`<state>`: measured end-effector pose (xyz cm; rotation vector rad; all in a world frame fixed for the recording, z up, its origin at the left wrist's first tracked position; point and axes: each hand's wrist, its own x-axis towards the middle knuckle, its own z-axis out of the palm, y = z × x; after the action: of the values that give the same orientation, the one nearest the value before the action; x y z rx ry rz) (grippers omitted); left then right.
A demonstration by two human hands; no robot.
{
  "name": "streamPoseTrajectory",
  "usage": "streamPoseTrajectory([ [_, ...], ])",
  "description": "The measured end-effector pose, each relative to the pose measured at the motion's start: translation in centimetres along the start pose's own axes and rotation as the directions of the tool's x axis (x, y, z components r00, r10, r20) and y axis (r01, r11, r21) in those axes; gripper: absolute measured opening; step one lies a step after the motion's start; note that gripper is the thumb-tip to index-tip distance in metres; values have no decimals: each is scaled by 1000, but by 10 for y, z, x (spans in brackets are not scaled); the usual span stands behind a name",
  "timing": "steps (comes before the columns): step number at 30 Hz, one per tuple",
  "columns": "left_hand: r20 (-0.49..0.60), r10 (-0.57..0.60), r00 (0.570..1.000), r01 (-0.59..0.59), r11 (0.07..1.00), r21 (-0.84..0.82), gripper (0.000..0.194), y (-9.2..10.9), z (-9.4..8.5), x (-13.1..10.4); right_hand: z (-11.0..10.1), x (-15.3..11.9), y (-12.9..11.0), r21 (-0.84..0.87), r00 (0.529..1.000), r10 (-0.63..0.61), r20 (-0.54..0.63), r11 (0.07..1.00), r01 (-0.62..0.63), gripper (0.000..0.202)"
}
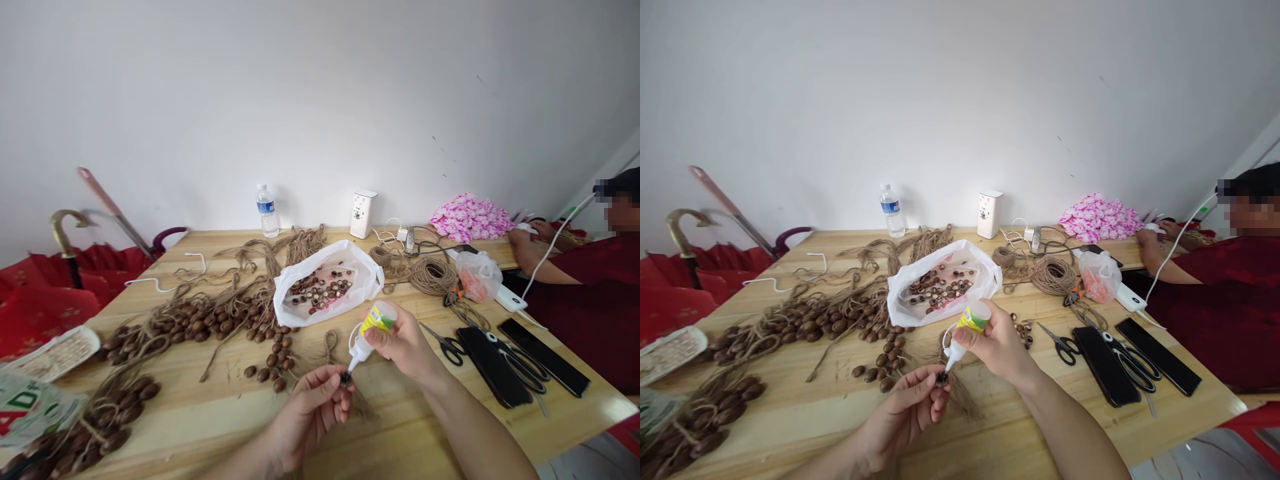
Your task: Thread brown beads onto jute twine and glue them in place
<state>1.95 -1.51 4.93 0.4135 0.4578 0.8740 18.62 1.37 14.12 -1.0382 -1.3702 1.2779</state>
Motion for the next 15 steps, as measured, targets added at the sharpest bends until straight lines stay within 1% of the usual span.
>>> streamPoseTrajectory([
  [15, 33, 1, 999, -1, 1000, 3, 13, 0, 1, -2, -2, 0, 3, 35, 1000, -20, 22, 999, 19, 36],
])
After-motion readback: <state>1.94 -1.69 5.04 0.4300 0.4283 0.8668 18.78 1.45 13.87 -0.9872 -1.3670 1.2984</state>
